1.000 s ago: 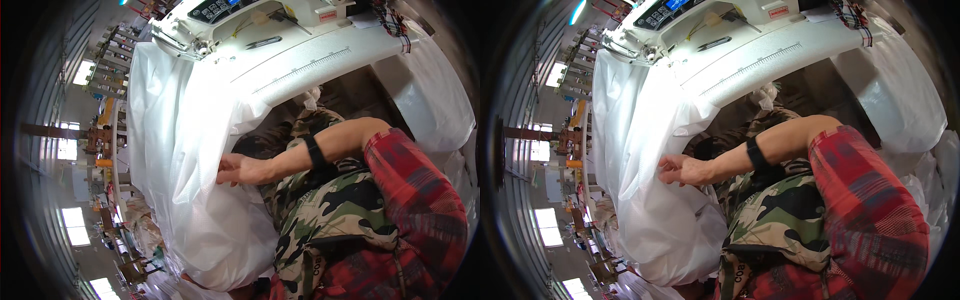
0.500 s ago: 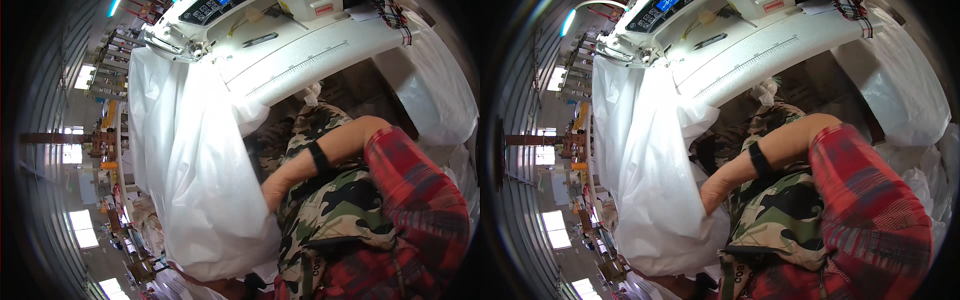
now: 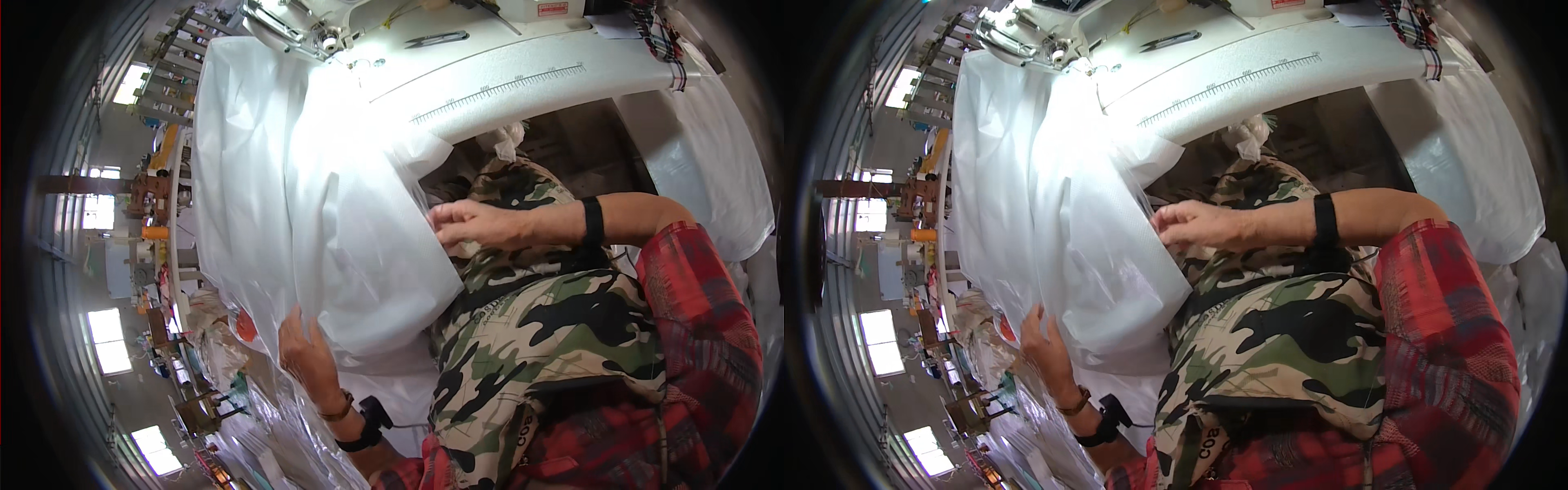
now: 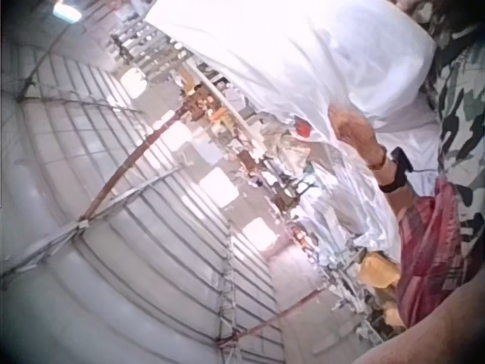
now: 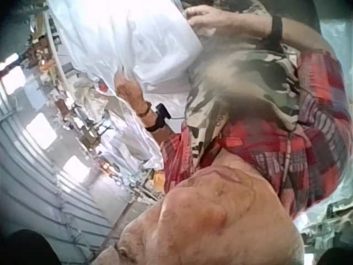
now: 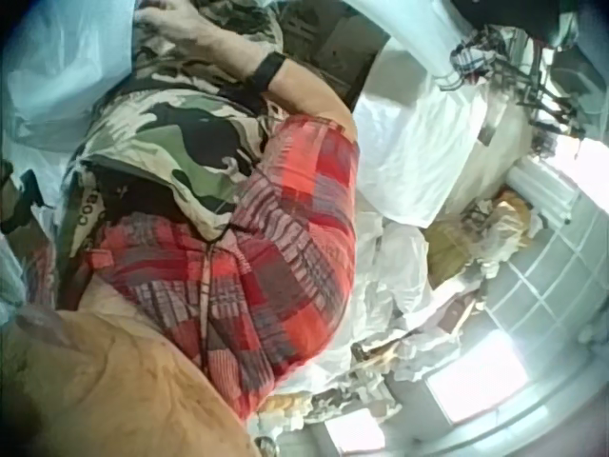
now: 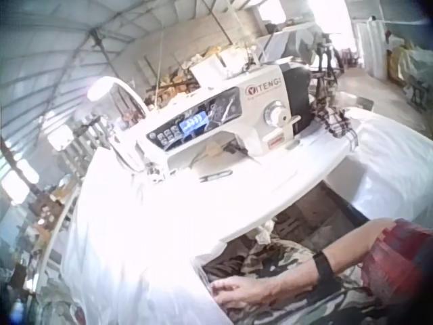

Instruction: Sewing together large sheets of white plastic using an industrial sewing machine.

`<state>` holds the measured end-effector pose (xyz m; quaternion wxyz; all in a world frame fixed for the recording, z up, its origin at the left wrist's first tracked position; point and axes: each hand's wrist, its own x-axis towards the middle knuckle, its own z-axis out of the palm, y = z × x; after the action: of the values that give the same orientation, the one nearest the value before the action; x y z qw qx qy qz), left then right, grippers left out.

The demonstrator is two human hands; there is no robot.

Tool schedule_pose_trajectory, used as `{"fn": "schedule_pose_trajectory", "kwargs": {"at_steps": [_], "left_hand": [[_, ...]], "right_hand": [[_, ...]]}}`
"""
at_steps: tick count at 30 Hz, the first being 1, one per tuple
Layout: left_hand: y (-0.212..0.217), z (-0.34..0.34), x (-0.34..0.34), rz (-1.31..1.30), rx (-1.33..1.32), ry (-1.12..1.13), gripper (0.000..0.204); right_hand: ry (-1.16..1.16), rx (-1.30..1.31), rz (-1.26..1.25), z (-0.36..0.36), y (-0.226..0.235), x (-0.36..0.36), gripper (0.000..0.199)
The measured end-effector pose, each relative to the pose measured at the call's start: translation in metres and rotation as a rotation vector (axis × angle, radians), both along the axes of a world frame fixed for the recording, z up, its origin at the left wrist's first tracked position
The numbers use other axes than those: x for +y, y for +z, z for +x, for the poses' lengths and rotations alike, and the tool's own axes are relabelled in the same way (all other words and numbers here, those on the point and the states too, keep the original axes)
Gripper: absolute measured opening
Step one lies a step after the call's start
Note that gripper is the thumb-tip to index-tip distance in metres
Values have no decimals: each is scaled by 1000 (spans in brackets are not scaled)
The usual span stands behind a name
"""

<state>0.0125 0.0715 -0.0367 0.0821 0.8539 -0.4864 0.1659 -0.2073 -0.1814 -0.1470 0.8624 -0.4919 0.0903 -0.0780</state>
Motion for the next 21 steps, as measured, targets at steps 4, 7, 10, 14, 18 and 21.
{"fn": "schedule_pose_trajectory", "kwargs": {"at_steps": [4,7,10,14,18,21], "left_hand": [[18,-63,-46,-195,325,-315,32],[15,-87,-69,-192,895,-341,34],[0,-86,-86,-189,1154,-313,34],[-6,-85,-103,-33,998,-237,22],[-38,-64,-95,-289,1156,-200,13],[-38,-58,-96,-407,1439,-174,9]], "right_hand": [[228,-64,-280,-16,25,14,29],[178,-240,-290,-11,56,34,24],[240,-188,-975,-6,62,45,17],[176,-323,-1189,-3,60,59,27],[185,76,-851,-2,60,21,47],[-78,349,-349,12,8,-23,54]]}}
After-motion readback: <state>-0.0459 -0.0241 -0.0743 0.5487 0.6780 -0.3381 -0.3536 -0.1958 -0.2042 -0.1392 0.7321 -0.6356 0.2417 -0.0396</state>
